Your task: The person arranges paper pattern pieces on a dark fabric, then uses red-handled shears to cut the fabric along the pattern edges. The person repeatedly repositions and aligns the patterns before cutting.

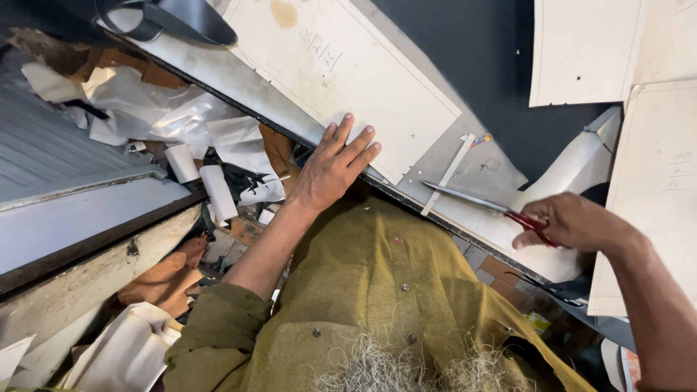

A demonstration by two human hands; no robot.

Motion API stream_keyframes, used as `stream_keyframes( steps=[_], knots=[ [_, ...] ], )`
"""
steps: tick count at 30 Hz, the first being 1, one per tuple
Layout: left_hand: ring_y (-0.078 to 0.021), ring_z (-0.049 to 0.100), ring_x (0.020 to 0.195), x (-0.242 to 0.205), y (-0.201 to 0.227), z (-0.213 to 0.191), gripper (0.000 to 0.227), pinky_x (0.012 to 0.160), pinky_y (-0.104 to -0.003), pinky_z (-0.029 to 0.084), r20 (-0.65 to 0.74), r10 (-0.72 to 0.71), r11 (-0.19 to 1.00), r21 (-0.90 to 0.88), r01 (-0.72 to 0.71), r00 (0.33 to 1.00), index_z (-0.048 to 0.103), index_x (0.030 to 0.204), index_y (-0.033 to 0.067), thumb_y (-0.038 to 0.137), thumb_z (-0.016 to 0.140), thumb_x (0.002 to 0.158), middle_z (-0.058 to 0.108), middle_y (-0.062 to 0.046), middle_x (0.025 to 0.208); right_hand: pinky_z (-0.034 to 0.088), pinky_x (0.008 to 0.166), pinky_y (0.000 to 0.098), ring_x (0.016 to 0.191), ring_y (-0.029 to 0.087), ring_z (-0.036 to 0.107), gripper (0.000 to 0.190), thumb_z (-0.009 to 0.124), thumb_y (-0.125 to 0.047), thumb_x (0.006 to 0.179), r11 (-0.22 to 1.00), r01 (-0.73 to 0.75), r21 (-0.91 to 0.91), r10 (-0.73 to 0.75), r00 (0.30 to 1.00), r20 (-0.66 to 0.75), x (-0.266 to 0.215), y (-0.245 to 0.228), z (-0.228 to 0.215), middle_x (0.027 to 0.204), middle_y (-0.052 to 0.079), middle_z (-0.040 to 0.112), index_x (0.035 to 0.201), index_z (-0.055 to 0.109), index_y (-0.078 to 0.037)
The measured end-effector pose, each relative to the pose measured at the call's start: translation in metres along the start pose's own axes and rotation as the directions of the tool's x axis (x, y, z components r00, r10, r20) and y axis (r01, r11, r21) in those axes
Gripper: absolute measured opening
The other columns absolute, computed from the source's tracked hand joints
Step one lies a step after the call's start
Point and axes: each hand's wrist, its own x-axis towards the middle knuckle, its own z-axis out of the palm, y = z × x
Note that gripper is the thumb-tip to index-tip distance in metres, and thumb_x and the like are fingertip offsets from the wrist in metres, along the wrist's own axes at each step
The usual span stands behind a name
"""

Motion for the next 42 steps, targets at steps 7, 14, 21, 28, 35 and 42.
stream_keyframes(
  steps=[7,14,21,28,35,42],
  knots=[
    [-0.0425,0.032,0.150,0.018,0.046,-0.011,0.046,0.123,-0.064,0.028,0.133,-0.065,0.998,0.029,0.062,0.989,0.061,0.142,0.0050,0.028,0.055,0.103,0.039,-0.018,0.159,0.049,0.055,0.0356,0.064,0.022,0.067,0.031,0.074,-0.029,0.090,0.709,-0.078,0.701,0.347,0.904,-0.251,-0.015,0.085,0.131,0.084,0.016,0.077,0.105,0.081,-0.002],
    [-0.0427,0.054,0.133,0.043,0.070,-0.037,0.031,0.111,-0.057,0.037,-0.010,-0.088,0.954,-0.288,0.081,0.996,0.076,0.104,0.0126,0.038,0.061,0.093,0.062,-0.020,0.141,0.054,0.069,0.0257,0.078,0.009,0.070,0.028,0.073,-0.020,0.096,0.595,0.287,0.751,0.499,0.600,-0.625,-0.020,0.050,0.147,0.091,0.009,0.077,0.119,0.072,-0.003],
    [-0.0336,0.064,0.120,0.057,0.010,-0.083,0.020,0.105,-0.044,0.050,-0.248,-0.293,0.942,-0.237,0.236,0.923,0.076,0.105,0.0036,0.015,0.069,0.090,0.071,-0.014,0.127,0.058,0.089,0.0362,0.099,0.026,0.072,0.035,0.076,-0.013,0.088,0.969,-0.047,0.243,0.245,0.059,-0.968,-0.038,-0.002,0.119,0.109,0.014,0.074,0.120,0.070,-0.002],
    [-0.0356,0.065,0.115,0.084,-0.086,-0.118,0.028,0.101,-0.045,0.049,-0.329,-0.405,0.914,-0.173,0.368,0.853,0.073,0.113,0.0005,0.013,0.074,0.088,0.071,-0.016,0.125,0.059,0.083,0.0310,0.102,0.021,0.071,0.037,0.074,-0.021,0.090,0.453,0.518,0.725,0.401,0.608,-0.685,-0.005,-0.085,0.072,0.118,0.010,0.074,0.124,0.069,-0.007],
    [-0.0372,0.067,0.113,0.142,-0.164,-0.137,0.040,0.098,-0.045,0.053,-0.274,-0.363,0.918,-0.270,0.291,0.891,0.068,0.121,-0.0027,0.018,0.074,0.088,0.070,-0.021,0.124,0.040,0.116,0.0499,0.138,0.035,0.046,0.079,0.089,-0.032,0.082,0.934,0.252,0.252,0.246,0.058,-0.968,0.021,-0.132,-0.047,0.143,0.018,0.052,0.144,0.051,-0.001],
    [-0.0327,0.065,0.109,0.218,-0.222,-0.132,0.068,0.095,-0.042,0.052,-0.114,-0.605,0.736,-0.458,0.499,0.788,0.046,0.143,0.0000,0.029,0.075,0.088,0.051,-0.022,0.138,0.023,0.111,0.0646,0.146,0.045,0.019,0.109,0.090,-0.046,0.066,0.980,-0.137,0.144,0.171,0.217,-0.961,0.045,-0.200,-0.152,0.157,0.022,0.028,0.154,0.035,-0.012]
  ],
)
